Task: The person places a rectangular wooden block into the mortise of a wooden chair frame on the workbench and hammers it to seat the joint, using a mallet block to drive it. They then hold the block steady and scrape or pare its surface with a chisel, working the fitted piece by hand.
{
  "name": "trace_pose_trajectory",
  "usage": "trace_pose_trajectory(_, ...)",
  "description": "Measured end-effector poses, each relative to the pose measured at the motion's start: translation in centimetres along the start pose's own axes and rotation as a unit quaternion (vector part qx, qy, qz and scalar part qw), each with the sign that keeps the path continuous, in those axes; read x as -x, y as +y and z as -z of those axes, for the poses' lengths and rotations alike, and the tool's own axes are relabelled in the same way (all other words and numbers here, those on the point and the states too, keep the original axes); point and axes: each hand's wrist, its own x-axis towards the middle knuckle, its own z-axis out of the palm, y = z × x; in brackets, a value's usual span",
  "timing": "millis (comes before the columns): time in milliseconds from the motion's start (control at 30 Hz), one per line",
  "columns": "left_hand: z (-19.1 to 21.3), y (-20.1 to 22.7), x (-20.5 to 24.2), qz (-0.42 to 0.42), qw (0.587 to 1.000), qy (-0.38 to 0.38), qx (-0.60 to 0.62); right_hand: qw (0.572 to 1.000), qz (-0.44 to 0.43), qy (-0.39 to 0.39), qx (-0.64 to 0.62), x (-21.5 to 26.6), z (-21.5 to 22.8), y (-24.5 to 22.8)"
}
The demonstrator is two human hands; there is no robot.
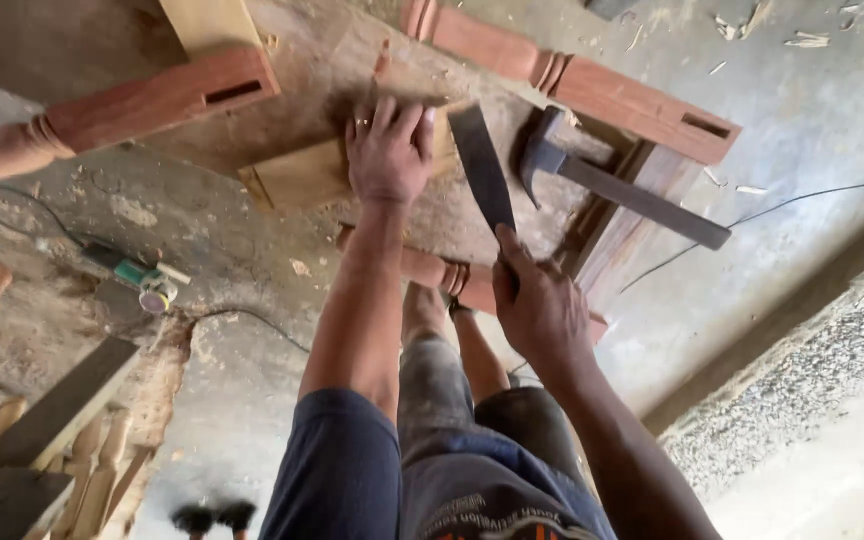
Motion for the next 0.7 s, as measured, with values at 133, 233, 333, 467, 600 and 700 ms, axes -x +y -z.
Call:
trace_pose_trajectory(133,-1.0,-0.3,-0.6,-0.036,0.996,0.079,-0.036,0.988,0.129,0.067,-0.055,-1.4,-0.7,1.2)
trace_pose_trajectory(233,0.2,0.5,0.6,-0.006,0.999,0.035,0.016,1.000,-0.011,-0.015,0.006,-1.1,0.3,-0.5)
trace_pose_trajectory(333,-0.6,0.2,-1.6,-0.060,0.989,0.137,0.006,1.000,-0.004,-0.010,0.014,-2.7,0.8,-0.7)
trace_pose_trajectory(467,0.3,0.0,1.0,-0.006,1.000,0.027,0.010,0.999,-0.028,-0.042,0.011,0.8,1.1,-1.3)
trace_pose_trajectory(600,-1.3,-0.3,-0.2,-0.031,0.996,0.084,-0.029,0.999,0.022,0.010,-0.030,-1.0,-0.1,0.2)
trace_pose_trajectory(700,0.8,0.7,-0.7,0.013,1.000,-0.014,0.007,0.999,-0.027,-0.036,0.008,0.7,-0.3,0.2)
